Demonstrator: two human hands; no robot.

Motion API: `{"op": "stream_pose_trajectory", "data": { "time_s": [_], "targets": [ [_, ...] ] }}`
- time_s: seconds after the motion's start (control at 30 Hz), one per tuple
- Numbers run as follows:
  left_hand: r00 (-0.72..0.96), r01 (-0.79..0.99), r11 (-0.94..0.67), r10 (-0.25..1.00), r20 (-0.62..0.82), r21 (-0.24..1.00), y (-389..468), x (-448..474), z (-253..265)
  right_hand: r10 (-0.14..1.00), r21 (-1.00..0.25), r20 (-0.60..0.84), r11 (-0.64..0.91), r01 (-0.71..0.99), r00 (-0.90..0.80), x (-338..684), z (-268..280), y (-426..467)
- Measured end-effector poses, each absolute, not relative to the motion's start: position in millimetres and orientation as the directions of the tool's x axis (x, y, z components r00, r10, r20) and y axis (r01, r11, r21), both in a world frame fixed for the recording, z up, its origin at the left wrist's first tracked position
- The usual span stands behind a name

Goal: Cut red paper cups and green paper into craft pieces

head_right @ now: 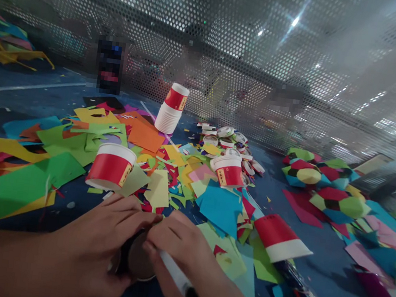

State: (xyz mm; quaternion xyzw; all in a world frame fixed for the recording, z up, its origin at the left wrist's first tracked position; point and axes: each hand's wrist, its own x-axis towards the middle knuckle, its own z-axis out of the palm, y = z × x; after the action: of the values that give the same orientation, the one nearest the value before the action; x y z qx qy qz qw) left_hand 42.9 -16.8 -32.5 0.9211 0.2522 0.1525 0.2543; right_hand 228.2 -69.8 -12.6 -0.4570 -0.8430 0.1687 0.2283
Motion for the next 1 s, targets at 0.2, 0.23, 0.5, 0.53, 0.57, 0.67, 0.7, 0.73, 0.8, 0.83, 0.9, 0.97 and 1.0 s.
{"op": "stream_pose_trajectory", "data": {
  "time_s": [0.2,0.23,0.5,0.53,0.57,0.67,0.7,0.73,0.8,0.83,0.9,0.97,1.0],
  "targets": [
    [0.811,0.380,-0.748,0.552,0.193,0.544,-18.5,37.9,-37.2,0.968,-0.867,0.107,0.202,0.455,-0.226,236.5,-20.3,-78.3],
    [0.808,0.375,-0.749,0.553,0.204,0.546,-18.6,37.1,-38.2,0.982,-0.896,0.081,0.146,0.420,-0.170,238.7,-22.7,-80.7],
    [0.798,0.365,-0.730,0.566,0.210,0.578,-17.6,35.2,-41.8,0.980,-0.778,0.196,0.182,0.601,-0.042,238.4,-38.3,-86.7],
    [0.797,0.374,-0.732,0.568,0.207,0.570,-17.4,35.3,-41.7,0.976,-0.765,0.212,0.199,0.613,-0.053,237.6,-39.9,-86.3],
    [0.795,0.383,-0.733,0.571,0.204,0.562,-17.4,35.4,-41.6,0.972,-0.754,0.224,0.216,0.620,-0.067,237.1,-41.6,-86.0],
    [0.796,0.397,-0.730,0.576,0.188,0.555,-18.0,35.2,-40.4,0.963,-0.730,0.247,0.257,0.633,-0.106,236.5,-44.3,-85.5],
    [0.798,0.395,-0.731,0.573,0.187,0.557,-18.3,35.1,-39.8,0.962,-0.722,0.246,0.261,0.640,-0.115,236.4,-43.9,-85.3],
    [0.798,0.391,-0.730,0.572,0.189,0.561,-18.4,35.1,-39.2,0.962,-0.715,0.242,0.265,0.647,-0.127,236.0,-42.8,-84.9],
    [0.798,0.384,-0.726,0.572,0.189,0.571,-18.2,35.2,-38.0,0.963,-0.707,0.219,0.266,0.655,-0.155,234.9,-38.6,-83.7],
    [0.799,0.383,-0.720,0.572,0.183,0.578,-17.8,35.4,-37.5,0.964,-0.709,0.203,0.266,0.653,-0.172,234.2,-36.0,-83.1],
    [0.802,0.384,-0.710,0.574,0.169,0.590,-17.0,35.6,-36.9,0.963,-0.722,0.174,0.267,0.638,-0.207,233.1,-31.5,-82.2],
    [0.805,0.384,-0.705,0.572,0.158,0.597,-16.7,35.2,-37.1,0.961,-0.736,0.153,0.265,0.623,-0.229,232.9,-29.5,-82.3],
    [0.805,0.382,-0.705,0.572,0.160,0.598,-16.7,34.9,-37.4,0.960,-0.741,0.146,0.267,0.617,-0.240,233.2,-29.9,-82.7]
  ]
}}
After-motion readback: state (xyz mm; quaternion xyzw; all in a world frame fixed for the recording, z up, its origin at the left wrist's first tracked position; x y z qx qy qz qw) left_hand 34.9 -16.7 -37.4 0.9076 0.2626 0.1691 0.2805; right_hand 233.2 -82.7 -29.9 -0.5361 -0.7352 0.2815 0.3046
